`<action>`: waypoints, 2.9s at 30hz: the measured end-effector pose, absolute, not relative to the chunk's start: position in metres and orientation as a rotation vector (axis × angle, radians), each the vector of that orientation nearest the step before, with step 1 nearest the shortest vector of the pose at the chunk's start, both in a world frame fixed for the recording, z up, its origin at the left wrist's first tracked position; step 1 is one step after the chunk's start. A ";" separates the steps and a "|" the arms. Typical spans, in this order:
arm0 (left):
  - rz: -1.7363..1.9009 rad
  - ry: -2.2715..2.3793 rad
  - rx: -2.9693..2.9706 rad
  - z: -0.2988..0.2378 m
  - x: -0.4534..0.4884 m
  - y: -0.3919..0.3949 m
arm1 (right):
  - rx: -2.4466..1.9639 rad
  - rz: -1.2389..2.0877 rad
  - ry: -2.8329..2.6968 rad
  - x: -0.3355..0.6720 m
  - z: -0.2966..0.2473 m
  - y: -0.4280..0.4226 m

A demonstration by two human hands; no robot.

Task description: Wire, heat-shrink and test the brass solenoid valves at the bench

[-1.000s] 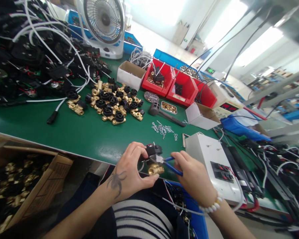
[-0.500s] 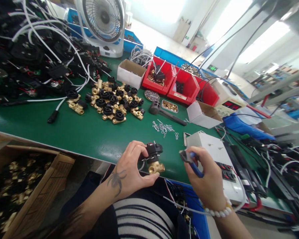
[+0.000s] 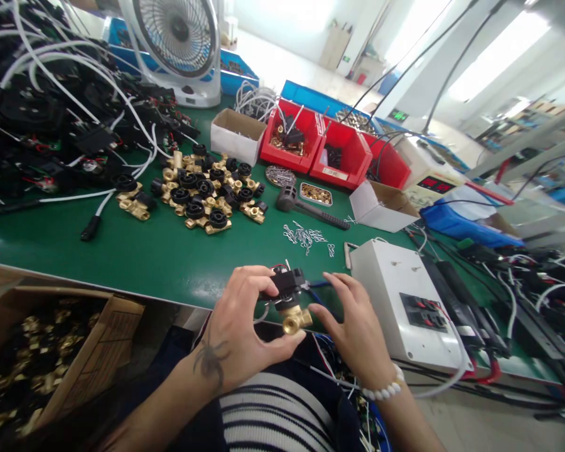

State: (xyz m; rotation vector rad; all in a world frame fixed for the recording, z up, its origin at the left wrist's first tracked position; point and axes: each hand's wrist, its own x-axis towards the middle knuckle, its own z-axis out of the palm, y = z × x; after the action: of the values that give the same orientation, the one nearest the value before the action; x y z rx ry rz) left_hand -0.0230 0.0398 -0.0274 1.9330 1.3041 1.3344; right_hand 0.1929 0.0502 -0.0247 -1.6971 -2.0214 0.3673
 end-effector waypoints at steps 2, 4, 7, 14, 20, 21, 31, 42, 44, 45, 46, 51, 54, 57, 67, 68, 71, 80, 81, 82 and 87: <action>1.335 1.249 2.031 -0.023 -0.022 0.038 | -1.485 0.840 -1.844 0.182 -0.015 0.044; 1.359 1.179 2.115 -0.020 -0.021 0.037 | -1.259 1.300 -1.634 0.170 -0.005 0.038; 1.356 1.073 2.158 -0.017 -0.023 0.037 | -1.121 1.509 -1.419 0.159 0.003 0.033; 1.442 1.068 2.126 -0.010 -0.017 0.036 | -1.087 1.239 -1.372 0.154 -0.002 0.028; 1.508 1.123 2.074 -0.006 -0.007 0.030 | -1.089 1.178 -1.293 0.144 0.000 0.024; 1.504 1.117 2.064 -0.007 -0.005 0.029 | -1.094 1.186 -1.277 0.143 -0.001 0.023; 0.953 0.802 1.049 -0.026 -0.004 0.040 | -1.222 0.934 -1.880 0.177 0.022 0.034; 0.883 0.908 1.027 -0.005 -0.002 0.026 | -1.839 0.687 -1.915 0.328 0.030 0.149; 0.903 0.923 1.026 -0.003 -0.003 0.025 | -1.851 0.608 -1.849 0.326 0.025 0.147; 0.902 0.924 1.025 -0.002 -0.003 0.024 | -1.854 0.580 -1.833 0.323 0.023 0.146; 0.898 0.920 1.018 -0.001 -0.003 0.023 | -1.851 0.565 -1.825 0.321 0.023 0.144; 0.872 0.930 0.945 0.002 -0.003 0.019 | -1.808 0.536 -1.828 0.317 0.024 0.141; 0.859 0.948 0.946 0.003 -0.004 0.018 | -1.799 0.524 -1.823 0.320 0.022 0.142; 0.867 0.948 0.970 0.005 -0.005 0.019 | -1.809 0.514 -1.818 0.321 0.021 0.142; 0.873 0.953 1.054 0.005 -0.009 0.018 | -1.874 0.503 -1.767 0.316 0.023 0.142; 0.869 0.959 1.057 0.004 -0.009 0.017 | -1.876 0.507 -1.755 0.315 0.023 0.141; 0.870 0.981 1.056 0.004 -0.009 0.016 | -1.871 0.525 -1.727 0.315 0.024 0.141; 0.886 1.001 1.028 0.009 -0.006 0.014 | -1.827 0.565 -1.667 0.315 0.023 0.137; 0.885 0.994 1.025 0.009 -0.006 0.014 | -1.819 0.568 -1.664 0.315 0.023 0.137; 0.881 0.984 1.025 0.009 -0.006 0.014 | -1.811 0.569 -1.664 0.314 0.023 0.137; 0.895 0.979 1.060 0.008 -0.006 0.014 | -1.797 0.566 -1.663 0.314 0.023 0.137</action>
State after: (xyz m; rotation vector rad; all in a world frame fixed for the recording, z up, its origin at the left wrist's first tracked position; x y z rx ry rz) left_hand -0.0063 0.0142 0.0076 1.0602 0.9786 0.8954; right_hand 0.3143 0.1370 0.0231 -1.7968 -1.6629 0.5661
